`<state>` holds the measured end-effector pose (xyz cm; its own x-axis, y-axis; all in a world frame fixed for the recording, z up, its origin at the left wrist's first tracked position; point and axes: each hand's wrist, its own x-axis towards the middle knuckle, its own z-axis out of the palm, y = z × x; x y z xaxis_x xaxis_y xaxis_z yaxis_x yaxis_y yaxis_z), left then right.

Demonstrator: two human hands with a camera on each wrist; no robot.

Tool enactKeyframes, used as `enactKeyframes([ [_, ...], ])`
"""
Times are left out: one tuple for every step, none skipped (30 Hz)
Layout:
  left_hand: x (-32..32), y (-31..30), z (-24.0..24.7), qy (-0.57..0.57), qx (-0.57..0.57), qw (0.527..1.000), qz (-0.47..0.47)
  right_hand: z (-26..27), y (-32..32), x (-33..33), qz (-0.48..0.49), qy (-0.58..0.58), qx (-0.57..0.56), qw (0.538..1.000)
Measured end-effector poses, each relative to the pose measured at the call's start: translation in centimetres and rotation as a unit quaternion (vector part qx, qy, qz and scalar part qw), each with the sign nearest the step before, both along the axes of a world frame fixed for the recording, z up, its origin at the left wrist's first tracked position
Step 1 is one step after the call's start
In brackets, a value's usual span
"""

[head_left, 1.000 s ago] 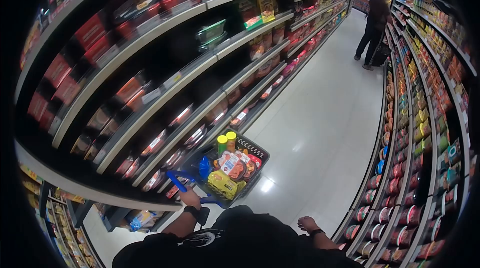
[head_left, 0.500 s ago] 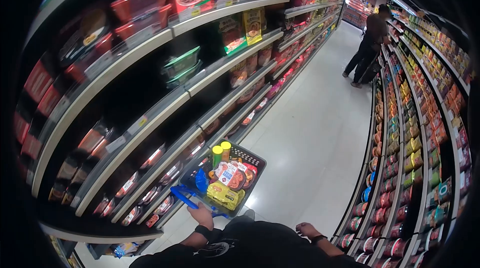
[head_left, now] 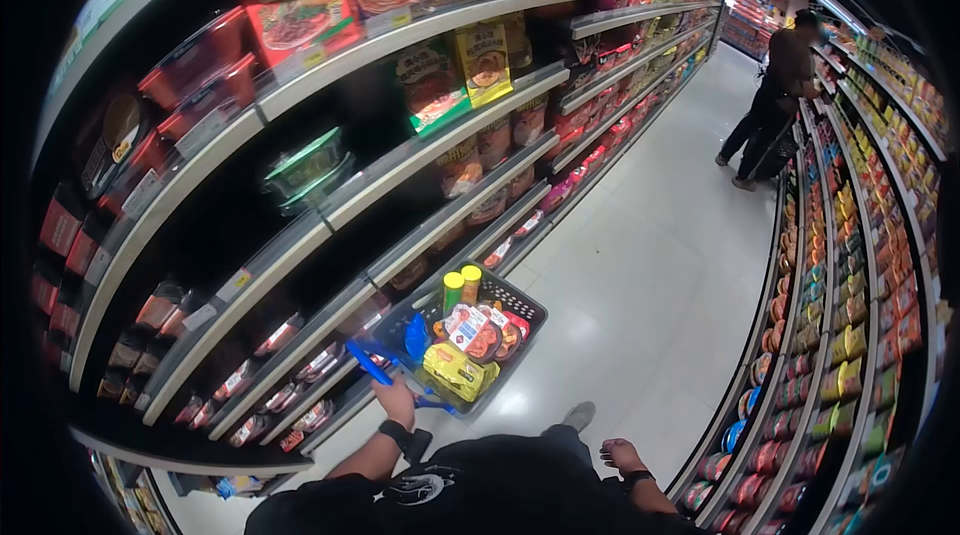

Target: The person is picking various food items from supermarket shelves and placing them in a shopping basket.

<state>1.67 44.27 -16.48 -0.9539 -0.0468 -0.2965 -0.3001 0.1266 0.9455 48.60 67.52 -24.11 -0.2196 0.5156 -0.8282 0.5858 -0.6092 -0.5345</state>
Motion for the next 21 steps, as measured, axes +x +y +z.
enactKeyframes([
  [0.1,1.2,0.4,0.001,-0.015,1.0,0.003,-1.1,2.1,1.3,-0.007,0.003,0.001,1.0],
  [0.0,2.2,0.2,0.013,-0.009,1.0,0.005,-2.3,4.2,2.3,-0.014,0.004,-0.012,1.0],
  [-0.4,3.1,0.0,0.025,-0.003,1.0,0.009,-2.1,5.9,2.9,-0.014,0.015,-0.016,1.0],
  [-0.5,4.2,0.2,0.028,-0.041,0.999,0.008,-2.5,7.7,3.6,-0.017,0.015,-0.027,0.999],
  [-0.3,5.0,0.5,0.029,-0.081,0.996,0.008,-2.6,9.5,4.7,-0.018,0.013,-0.039,0.999],
  [-0.8,5.1,-1.1,0.052,-0.179,0.982,0.005,-2.4,11.3,5.4,-0.015,0.023,-0.053,0.998],
  [-0.4,6.2,0.0,0.074,-0.278,0.958,0.003,-1.9,13.0,6.2,-0.012,0.022,-0.042,0.999],
  [0.1,7.3,1.0,0.059,-0.349,0.935,-0.006,-1.4,14.9,6.3,-0.009,0.022,-0.031,0.999],
  [-0.1,7.5,0.4,0.037,-0.392,0.919,-0.027,-1.1,16.5,6.7,-0.007,0.026,-0.02,0.999],
  [0.3,7.9,1.0,0.038,-0.381,0.923,-0.043,-2.0,18.3,7.2,-0.022,0.038,-0.035,0.998],
  [0.7,8.6,1.4,0.038,-0.368,0.927,-0.062,-2.9,19.9,7.7,-0.029,0.06,-0.036,0.997],
  [1.1,9.1,1.8,0.044,-0.395,0.913,-0.093,-3.2,21.3,8.4,-0.038,0.079,-0.037,0.995],
  [1.5,9.9,2.5,0.046,-0.405,0.907,-0.106,-3.4,22.6,9.1,-0.046,0.097,-0.038,0.994],
  [1.7,11.0,3.2,0.007,-0.416,0.903,-0.104,-3.6,23.9,9.8,-0.037,0.092,-0.044,0.994],
  [1.2,12.8,4.5,-0.038,-0.424,0.899,-0.1,-3.2,25.8,9.1,-0.024,0.083,-0.049,0.995],
  [1.0,13.5,4.2,-0.033,-0.449,0.888,-0.09,-2.7,27.0,8.1,-0.009,0.081,-0.054,0.995],
  [0.8,14.1,3.9,-0.032,-0.471,0.877,-0.089,-2.0,28.0,7.6,-0.012,0.043,-0.042,0.998],
  [0.9,14.9,4.2,-0.032,-0.481,0.872,-0.087,-2.2,29.4,7.0,0.014,0.028,-0.046,0.998],
  [0.9,15.6,4.4,-0.031,-0.489,0.868,-0.088,-2.5,30.7,6.5,0.036,0.012,-0.049,0.998],
  [0.9,16.2,4.5,-0.035,-0.478,0.874,-0.083,-2.8,32.4,5.7,0.038,0.014,-0.057,0.998],
  [1.0,16.9,4.6,-0.039,-0.467,0.88,-0.08,-2.7,34.0,4.9,0.039,0.015,-0.063,0.997],
])
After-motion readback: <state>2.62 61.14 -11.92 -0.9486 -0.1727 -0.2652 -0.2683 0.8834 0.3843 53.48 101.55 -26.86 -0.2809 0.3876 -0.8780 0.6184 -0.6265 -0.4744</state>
